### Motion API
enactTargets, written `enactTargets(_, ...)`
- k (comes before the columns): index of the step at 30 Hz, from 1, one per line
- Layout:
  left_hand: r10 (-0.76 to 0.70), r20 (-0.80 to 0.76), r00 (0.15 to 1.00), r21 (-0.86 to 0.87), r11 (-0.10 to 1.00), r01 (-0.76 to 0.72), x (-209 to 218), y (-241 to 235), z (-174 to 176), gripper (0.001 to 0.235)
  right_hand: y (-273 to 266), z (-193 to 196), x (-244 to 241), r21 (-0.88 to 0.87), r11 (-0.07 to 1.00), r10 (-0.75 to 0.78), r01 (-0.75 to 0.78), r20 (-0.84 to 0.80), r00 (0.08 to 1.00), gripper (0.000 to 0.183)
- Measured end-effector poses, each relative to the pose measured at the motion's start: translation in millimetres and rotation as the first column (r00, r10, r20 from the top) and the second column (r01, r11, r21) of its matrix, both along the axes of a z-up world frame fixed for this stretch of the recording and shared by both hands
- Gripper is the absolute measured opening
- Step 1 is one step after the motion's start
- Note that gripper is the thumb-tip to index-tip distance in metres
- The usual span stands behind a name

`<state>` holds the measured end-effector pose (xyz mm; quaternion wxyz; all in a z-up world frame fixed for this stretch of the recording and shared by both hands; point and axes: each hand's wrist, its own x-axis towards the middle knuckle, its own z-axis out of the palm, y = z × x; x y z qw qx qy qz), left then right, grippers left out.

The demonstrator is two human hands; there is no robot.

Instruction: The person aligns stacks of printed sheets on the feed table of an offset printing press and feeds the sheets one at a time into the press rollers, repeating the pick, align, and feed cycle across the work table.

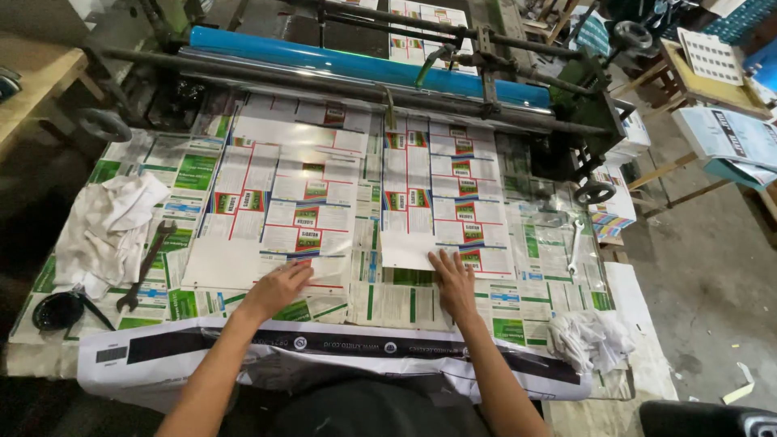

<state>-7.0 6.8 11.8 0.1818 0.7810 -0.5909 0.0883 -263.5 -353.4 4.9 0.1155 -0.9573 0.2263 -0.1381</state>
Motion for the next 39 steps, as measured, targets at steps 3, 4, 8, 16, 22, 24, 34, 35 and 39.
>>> enactTargets(3, 0.18, -0.16, 0.97, 0.351, 0.929, -0.115, -9, 6, 23, 0.035, -12, 1, 15, -0.003, 1.0, 0.008, -0.008, -0.001, 1.0, 0.054)
enactTargets(4, 0.125, -0.145, 0.982, 0.189, 0.977, -0.097, -9, 7, 14, 0.034, -16, 2, 19, -0.007, 1.0, 0.01, -0.01, 0.001, 1.0, 0.054)
enactTargets(8, 0.092, -0.142, 0.986, -0.188, 0.975, -0.118, -18, 9, -6, 0.035, -35, -12, 33, -0.031, 0.999, 0.028, -0.028, -0.005, 1.0, 0.054)
enactTargets(16, 0.256, -0.351, 0.901, -0.225, 0.911, -0.346, -26, 4, 36, 0.027, -10, 6, 74, 0.058, 0.998, 0.014, -0.024, 0.169, 0.985, 0.052)
enactTargets(22, 0.224, -0.29, 0.93, -0.117, 0.957, -0.267, -27, 8, 33, 0.034, 85, -20, 126, 0.919, 0.381, -0.25, 0.106, -0.008, 0.968, 0.059)
enactTargets(24, 0.165, -0.28, 0.946, 0.015, 0.986, -0.168, -19, 17, 30, 0.044, 96, -47, 142, 0.972, 0.209, -0.282, 0.105, -0.043, 0.958, 0.064)
enactTargets(34, 0.804, -0.398, 0.442, 0.034, 0.494, -0.869, 73, 81, -10, 0.084, 128, -49, 177, 0.872, 0.448, -0.508, 0.199, 0.064, 0.859, 0.064)
enactTargets(35, 0.816, -0.432, 0.383, 0.103, 0.467, -0.878, 74, 88, -8, 0.085, 133, -52, 182, 0.883, 0.412, -0.526, 0.223, 0.03, 0.85, 0.061)
enactTargets(39, 0.803, -0.488, 0.341, 0.126, 0.452, -0.883, 87, 102, -13, 0.078, 154, -26, 183, 0.87, 0.415, -0.589, 0.266, 0.034, 0.808, 0.057)
